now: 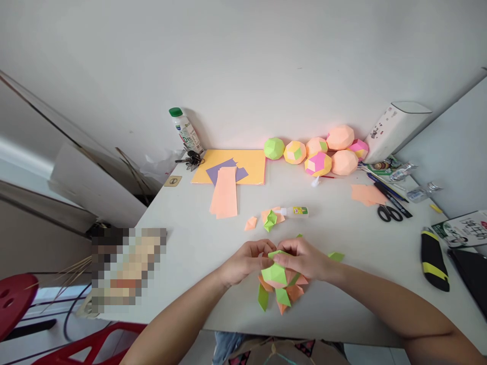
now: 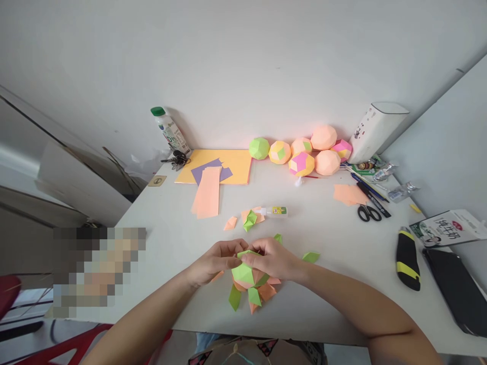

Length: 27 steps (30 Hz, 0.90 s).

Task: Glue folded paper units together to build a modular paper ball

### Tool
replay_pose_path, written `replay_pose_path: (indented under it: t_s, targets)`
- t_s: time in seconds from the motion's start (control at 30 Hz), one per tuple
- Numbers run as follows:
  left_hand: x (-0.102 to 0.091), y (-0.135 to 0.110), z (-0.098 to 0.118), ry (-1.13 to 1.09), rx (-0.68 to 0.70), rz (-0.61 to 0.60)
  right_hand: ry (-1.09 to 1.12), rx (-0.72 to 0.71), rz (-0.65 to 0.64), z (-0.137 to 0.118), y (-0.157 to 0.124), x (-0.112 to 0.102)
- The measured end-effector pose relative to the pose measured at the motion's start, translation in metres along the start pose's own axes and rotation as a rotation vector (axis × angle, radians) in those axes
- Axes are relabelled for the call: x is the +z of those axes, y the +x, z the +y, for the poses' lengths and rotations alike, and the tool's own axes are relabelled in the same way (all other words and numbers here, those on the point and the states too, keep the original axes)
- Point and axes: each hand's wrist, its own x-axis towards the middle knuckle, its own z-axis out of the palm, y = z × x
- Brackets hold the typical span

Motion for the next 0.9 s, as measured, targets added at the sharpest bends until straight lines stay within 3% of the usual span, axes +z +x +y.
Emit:
replay_pose_path:
  t_s: [0.43,0.63,0.9]
  targets:
    - [0.002,-0.001,-0.003,-0.041,-0.011,0.03,-0.115,0.002,-0.053,-0.006,-0.003,-0.006]
    - [-0.001,-0.002,-0.003,-0.072,0.046,0.051,0.008,0.01,-0.082,-0.007,-0.002,-0.01]
    - [-0.004,-0.004,-0.002,-0.056,0.038,-0.08,0.074,0.027,-0.182,-0.006,-0.001,-0.014]
